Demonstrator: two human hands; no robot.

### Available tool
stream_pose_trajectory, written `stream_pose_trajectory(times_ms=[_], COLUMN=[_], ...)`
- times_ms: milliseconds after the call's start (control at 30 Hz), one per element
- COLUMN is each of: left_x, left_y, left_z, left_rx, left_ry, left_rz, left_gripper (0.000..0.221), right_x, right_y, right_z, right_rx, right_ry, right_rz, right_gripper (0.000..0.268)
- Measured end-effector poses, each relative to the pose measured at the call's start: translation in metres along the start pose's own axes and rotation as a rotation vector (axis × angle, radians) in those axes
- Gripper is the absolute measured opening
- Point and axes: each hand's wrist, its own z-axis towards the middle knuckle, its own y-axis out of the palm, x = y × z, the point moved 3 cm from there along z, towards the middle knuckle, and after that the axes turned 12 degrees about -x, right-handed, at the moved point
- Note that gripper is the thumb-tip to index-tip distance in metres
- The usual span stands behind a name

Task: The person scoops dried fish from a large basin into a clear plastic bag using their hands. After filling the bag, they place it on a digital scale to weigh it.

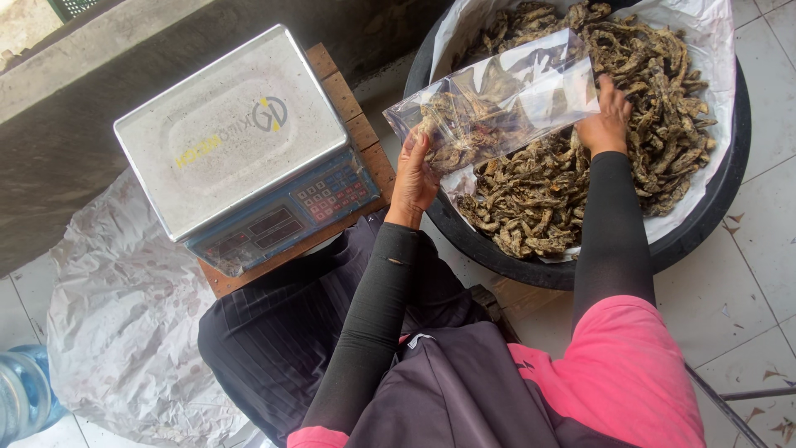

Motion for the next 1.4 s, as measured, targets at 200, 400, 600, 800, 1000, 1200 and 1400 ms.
stream_pose_trajectory(times_ms=[200,400,600,800,1000,1200,1400], left_x=[-0.003,-0.007,-0.006,-0.004,-0.003,-0.010,-0.018], left_y=[-0.007,-0.008,0.000,-0.003,-0.008,-0.006,-0.002], left_z=[0.000,0.005,0.002,0.000,-0.002,0.000,-0.004], left_rx=[0.044,0.078,-0.001,0.027,0.033,0.003,-0.106], left_ry=[-0.013,-0.036,-0.031,-0.019,-0.011,-0.070,-0.099], left_rz=[0.047,0.079,0.072,0.061,0.067,0.164,0.197], left_gripper=[0.043,0.043,0.042,0.040,0.043,0.046,0.041], right_x=[0.017,0.019,0.012,0.002,0.003,0.008,-0.009], right_y=[0.023,0.022,0.026,0.019,-0.025,-0.104,-0.157], right_z=[0.000,-0.009,-0.012,-0.029,-0.088,-0.161,-0.198], right_rx=[-0.323,-0.134,0.010,0.108,0.300,0.442,0.283], right_ry=[0.257,0.097,-0.077,0.047,0.102,-0.086,-0.212], right_rz=[0.258,0.283,0.577,0.564,1.346,1.987,2.003], right_gripper=[0.059,0.051,0.031,0.017,0.012,0.013,0.009])
